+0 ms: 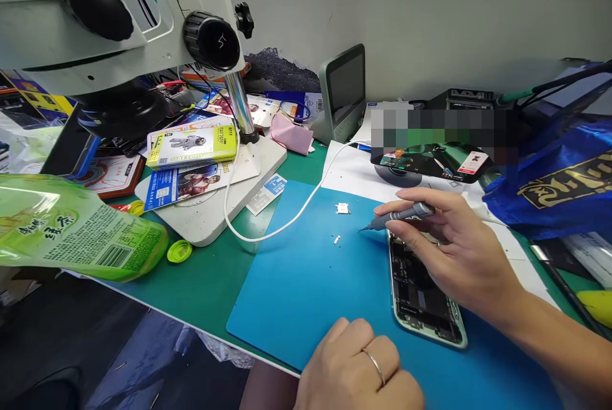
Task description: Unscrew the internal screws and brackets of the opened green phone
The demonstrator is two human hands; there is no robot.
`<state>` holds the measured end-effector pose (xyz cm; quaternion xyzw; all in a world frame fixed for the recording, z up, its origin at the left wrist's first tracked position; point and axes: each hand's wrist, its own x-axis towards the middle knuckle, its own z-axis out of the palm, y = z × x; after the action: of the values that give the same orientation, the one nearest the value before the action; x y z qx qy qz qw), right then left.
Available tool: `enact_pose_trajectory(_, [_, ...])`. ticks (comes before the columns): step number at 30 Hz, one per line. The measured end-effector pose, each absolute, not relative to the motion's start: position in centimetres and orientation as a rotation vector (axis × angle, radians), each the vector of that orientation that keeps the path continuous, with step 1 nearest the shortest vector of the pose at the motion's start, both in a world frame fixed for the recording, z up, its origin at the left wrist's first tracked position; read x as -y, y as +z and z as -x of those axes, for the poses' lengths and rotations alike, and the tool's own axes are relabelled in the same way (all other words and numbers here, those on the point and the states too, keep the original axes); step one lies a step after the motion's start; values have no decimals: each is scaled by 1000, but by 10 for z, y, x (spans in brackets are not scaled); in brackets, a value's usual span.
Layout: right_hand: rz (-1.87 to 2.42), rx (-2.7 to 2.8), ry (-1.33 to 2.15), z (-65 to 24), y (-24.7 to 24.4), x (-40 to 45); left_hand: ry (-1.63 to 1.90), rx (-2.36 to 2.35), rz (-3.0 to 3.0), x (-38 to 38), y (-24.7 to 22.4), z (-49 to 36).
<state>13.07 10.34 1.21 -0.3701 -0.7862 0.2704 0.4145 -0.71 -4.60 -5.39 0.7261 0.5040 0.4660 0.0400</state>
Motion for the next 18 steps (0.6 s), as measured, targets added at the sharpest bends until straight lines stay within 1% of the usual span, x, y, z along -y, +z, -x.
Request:
enact_pose_trajectory(5, [996,1771,779,-137,19,-98,1496,-1397,-2066,44,-47,13])
enact_pose_trajectory(7, [1041,1629,865,-146,23,-95,1509,-1402,-1900,41,-36,19])
enact_pose_trajectory(9, [1075,1480,982,-157,27,-94,1449,-1370,-1905,32,-18,26])
enact_pose_trajectory(11, [1095,1348,1104,-170,28,-96,1427,-1303,-2057,16,3,33])
enact_pose_trajectory(14, [1096,1208,1238,-185,26,-101,1451,-1193,-2112,-20,30,35])
enact_pose_trajectory(18, [1066,1059,1320,-197,20,-103,1615,-960,-2170,-71,40,17])
